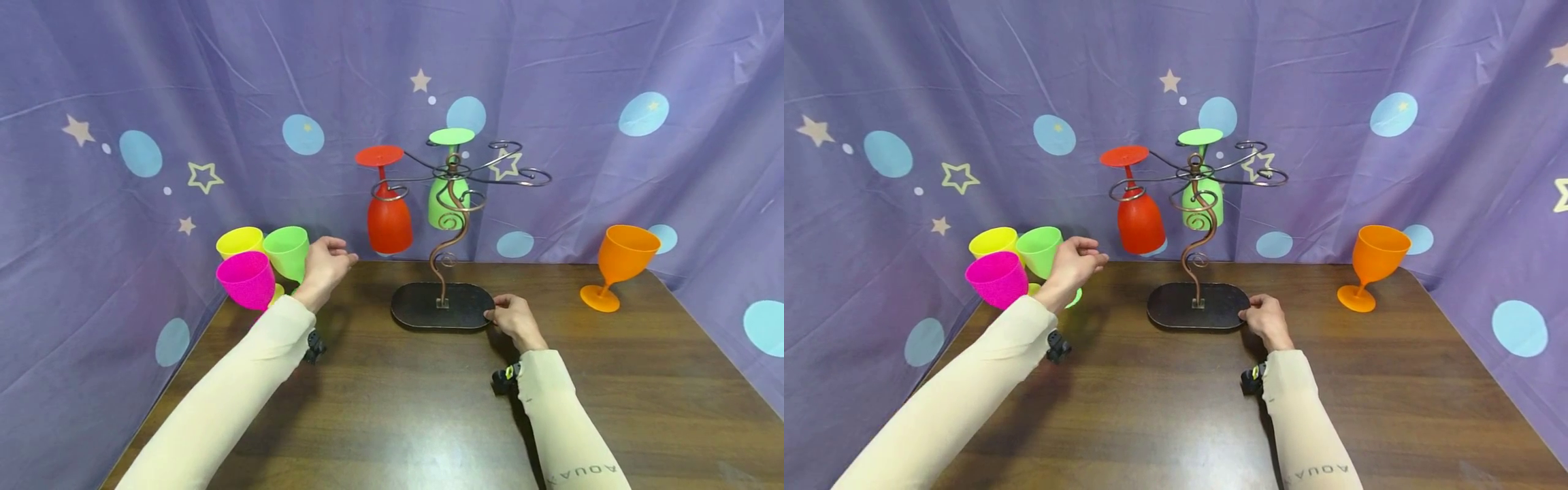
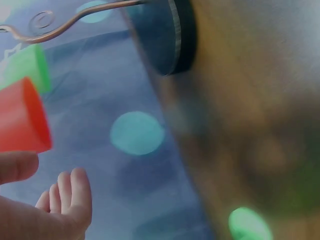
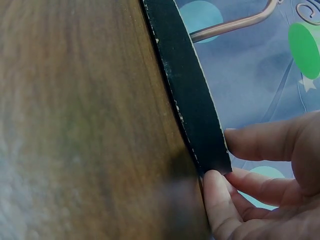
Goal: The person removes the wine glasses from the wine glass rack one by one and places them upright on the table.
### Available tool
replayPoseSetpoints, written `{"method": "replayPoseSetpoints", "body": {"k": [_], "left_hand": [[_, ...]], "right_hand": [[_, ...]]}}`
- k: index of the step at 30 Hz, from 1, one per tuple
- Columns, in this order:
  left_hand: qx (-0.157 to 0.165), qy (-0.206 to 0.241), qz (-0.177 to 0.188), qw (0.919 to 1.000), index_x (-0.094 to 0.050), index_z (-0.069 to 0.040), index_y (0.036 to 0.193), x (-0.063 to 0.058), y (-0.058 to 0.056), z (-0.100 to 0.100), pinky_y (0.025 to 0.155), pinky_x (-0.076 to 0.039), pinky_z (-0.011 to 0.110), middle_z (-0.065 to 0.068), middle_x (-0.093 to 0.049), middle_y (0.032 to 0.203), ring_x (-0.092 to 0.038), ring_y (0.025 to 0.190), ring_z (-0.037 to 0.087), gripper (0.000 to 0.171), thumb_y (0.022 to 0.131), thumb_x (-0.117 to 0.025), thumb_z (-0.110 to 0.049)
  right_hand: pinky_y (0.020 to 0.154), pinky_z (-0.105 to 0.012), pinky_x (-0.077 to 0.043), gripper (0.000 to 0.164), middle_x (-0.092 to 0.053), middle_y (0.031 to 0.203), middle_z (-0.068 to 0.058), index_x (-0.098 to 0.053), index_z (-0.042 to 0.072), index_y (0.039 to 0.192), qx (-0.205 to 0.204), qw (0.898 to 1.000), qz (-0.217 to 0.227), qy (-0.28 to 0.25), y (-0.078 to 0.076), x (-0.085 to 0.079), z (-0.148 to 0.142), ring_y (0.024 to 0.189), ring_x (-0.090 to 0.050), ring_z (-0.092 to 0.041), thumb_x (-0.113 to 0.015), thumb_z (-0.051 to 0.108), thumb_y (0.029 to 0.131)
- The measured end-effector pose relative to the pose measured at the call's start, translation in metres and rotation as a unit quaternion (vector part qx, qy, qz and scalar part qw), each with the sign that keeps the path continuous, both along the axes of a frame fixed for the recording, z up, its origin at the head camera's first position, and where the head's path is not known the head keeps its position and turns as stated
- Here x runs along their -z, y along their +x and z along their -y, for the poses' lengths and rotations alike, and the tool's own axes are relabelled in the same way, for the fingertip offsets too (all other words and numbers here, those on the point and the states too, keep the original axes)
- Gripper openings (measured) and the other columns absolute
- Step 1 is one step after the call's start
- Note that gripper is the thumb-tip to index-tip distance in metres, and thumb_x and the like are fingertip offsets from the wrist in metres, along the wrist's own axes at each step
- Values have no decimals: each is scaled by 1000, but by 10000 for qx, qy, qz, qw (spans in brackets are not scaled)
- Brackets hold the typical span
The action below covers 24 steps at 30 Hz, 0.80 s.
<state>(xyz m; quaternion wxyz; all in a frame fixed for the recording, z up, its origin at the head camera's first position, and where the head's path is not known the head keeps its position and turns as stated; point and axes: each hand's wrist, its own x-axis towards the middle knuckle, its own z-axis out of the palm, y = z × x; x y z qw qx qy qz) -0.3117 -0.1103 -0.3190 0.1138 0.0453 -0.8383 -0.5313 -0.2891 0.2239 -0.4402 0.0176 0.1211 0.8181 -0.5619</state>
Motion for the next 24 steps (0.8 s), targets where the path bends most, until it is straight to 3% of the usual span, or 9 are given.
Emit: {"method": "replayPoseSetpoints", "body": {"k": [4, 7, 11, 14, 18, 21, 24], "left_hand": [[-275, -134, -564, 9979, -58, 1, 112, -24, 1, 1, 78, -49, 31, 17, -63, 103, -60, 92, 26, 34, 80, -70, -6], [-292, -443, -1070, 9928, -56, 2, 113, -41, 0, 0, 84, -48, 34, 19, -60, 105, -61, 94, 28, 38, 79, -71, -6], [-187, -1265, -1840, 9746, -51, 2, 116, -65, 1, -1, 88, -41, 35, 17, -54, 104, -53, 98, 29, 44, 79, -72, -10], [-75, -1870, -2496, 9501, -51, 1, 119, -78, 1, -4, 91, -37, 37, 17, -50, 108, -46, 103, 30, 49, 77, -73, -11], [230, -2646, -3326, 9049, -55, -1, 122, -90, 0, -9, 93, -37, 40, 18, -46, 115, -44, 106, 34, 52, 74, -75, -8], [469, -3094, -3775, 8715, -58, -3, 119, -95, -2, -13, 91, -39, 40, 17, -49, 112, -45, 103, 35, 48, 74, -74, -4], [668, -3296, -4136, 8461, -62, -3, 114, -98, -4, -16, 88, -40, 40, 16, -53, 105, -47, 98, 34, 39, 77, -71, -1]], "right_hand": [[60, -26, -49, 41, -56, 98, -16, -49, -11, 123, -10, 10000, 11, 16, 1, -1, 0, 76, -55, -18, -62, -2, 85], [61, -27, -49, 41, -56, 99, -16, -49, -10, 124, -22, 9999, 27, 95, 1, -1, 0, 76, -55, -18, -62, -1, 85], [63, -28, -49, 41, -56, 99, -16, -49, -9, 124, -33, 9999, 39, 150, 0, -2, -1, 77, -55, -18, -62, 0, 85], [64, -29, -50, 41, -56, 101, -17, -49, -9, 123, -49, 9999, 21, 159, 0, -3, 0, 78, -55, -19, -63, 0, 85], [66, -28, -49, 41, -57, 102, -17, -50, -9, 124, -55, 9996, 18, 277, 0, -3, 0, 79, -56, -18, -63, 1, 86], [65, -27, -48, 41, -58, 100, -17, -50, -9, 123, -33, 9994, 10, 348, 1, -2, -1, 78, -56, -18, -64, 2, 86], [65, -28, -48, 41, -58, 99, -17, -50, -9, 123, -30, 9994, 16, 342, 1, -1, 0, 78, -56, -18, -64, 2, 86]]}}
